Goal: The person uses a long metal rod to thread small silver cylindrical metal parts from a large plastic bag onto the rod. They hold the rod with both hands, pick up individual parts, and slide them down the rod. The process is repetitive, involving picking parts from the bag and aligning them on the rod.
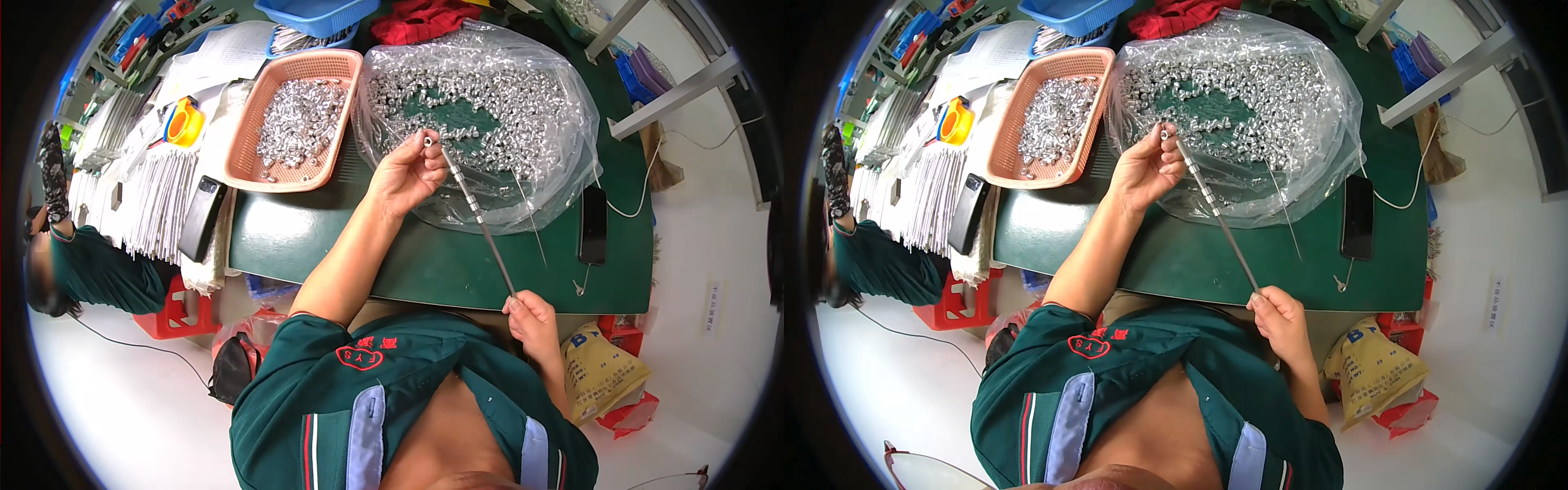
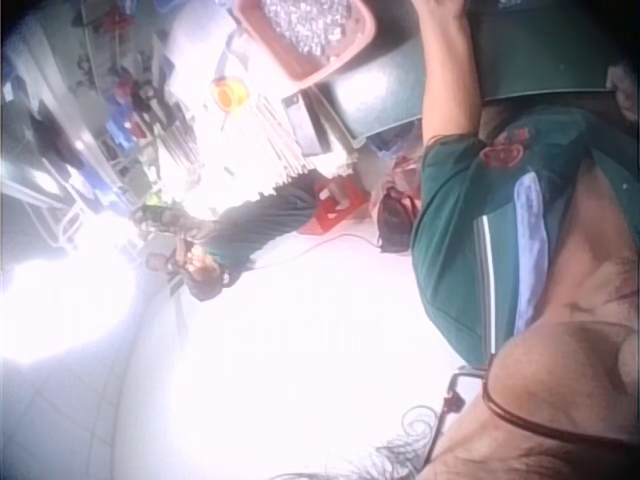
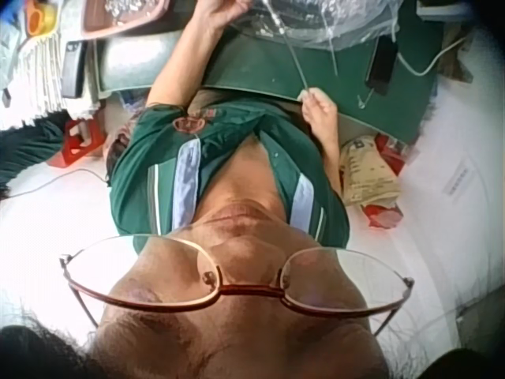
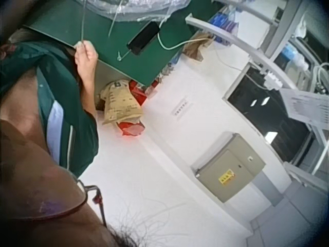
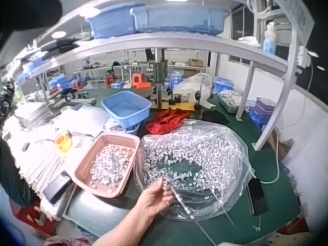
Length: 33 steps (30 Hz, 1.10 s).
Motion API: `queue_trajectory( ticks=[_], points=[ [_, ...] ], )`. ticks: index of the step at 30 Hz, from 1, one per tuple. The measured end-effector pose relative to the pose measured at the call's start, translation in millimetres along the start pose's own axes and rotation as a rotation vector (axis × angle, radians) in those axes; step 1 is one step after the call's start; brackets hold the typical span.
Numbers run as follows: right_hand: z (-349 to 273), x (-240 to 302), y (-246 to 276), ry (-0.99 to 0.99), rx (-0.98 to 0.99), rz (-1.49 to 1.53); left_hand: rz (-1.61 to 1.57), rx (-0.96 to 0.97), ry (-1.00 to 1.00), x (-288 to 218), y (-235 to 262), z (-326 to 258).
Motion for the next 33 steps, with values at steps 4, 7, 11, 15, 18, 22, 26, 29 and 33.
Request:
queue_trajectory(
  ticks=[4,7,11,15,18,22,26,29,33],
  points=[
    [0,0,1,-0.007,-0.002,-0.013,0.002,0.0,0.029,3,0,-1],
    [0,-1,1,-0.014,0.0,-0.009,0.006,0.007,0.042,5,-1,-1],
    [-2,-1,2,-0.016,-0.004,-0.002,0.03,0.008,0.047,7,-4,-2],
    [-3,1,2,-0.027,-0.015,0.006,0.028,0.008,0.059,9,-5,-2],
    [-4,1,3,-0.031,-0.019,0.017,0.0,-0.003,0.069,10,-2,-2],
    [-4,1,2,-0.038,-0.02,0.021,-0.022,-0.037,0.072,11,0,-2],
    [-4,-1,2,-0.023,-0.03,0.005,0.005,-0.08,0.057,11,3,-2],
    [-5,2,2,-0.035,-0.025,0.002,0.012,-0.089,0.058,12,3,-2],
    [-6,4,0,-0.048,-0.025,-0.018,0.043,-0.116,0.059,12,0,-4]
  ],
)
Point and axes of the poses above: each hand's wrist, its own z-axis towards the middle knuckle, its own y-axis out of the back of the hand, x = y × z, the point moved 6 cm from there along z, towards the middle knuckle, and after that the axes turned 4 degrees about -z, right-handed, at the moved point
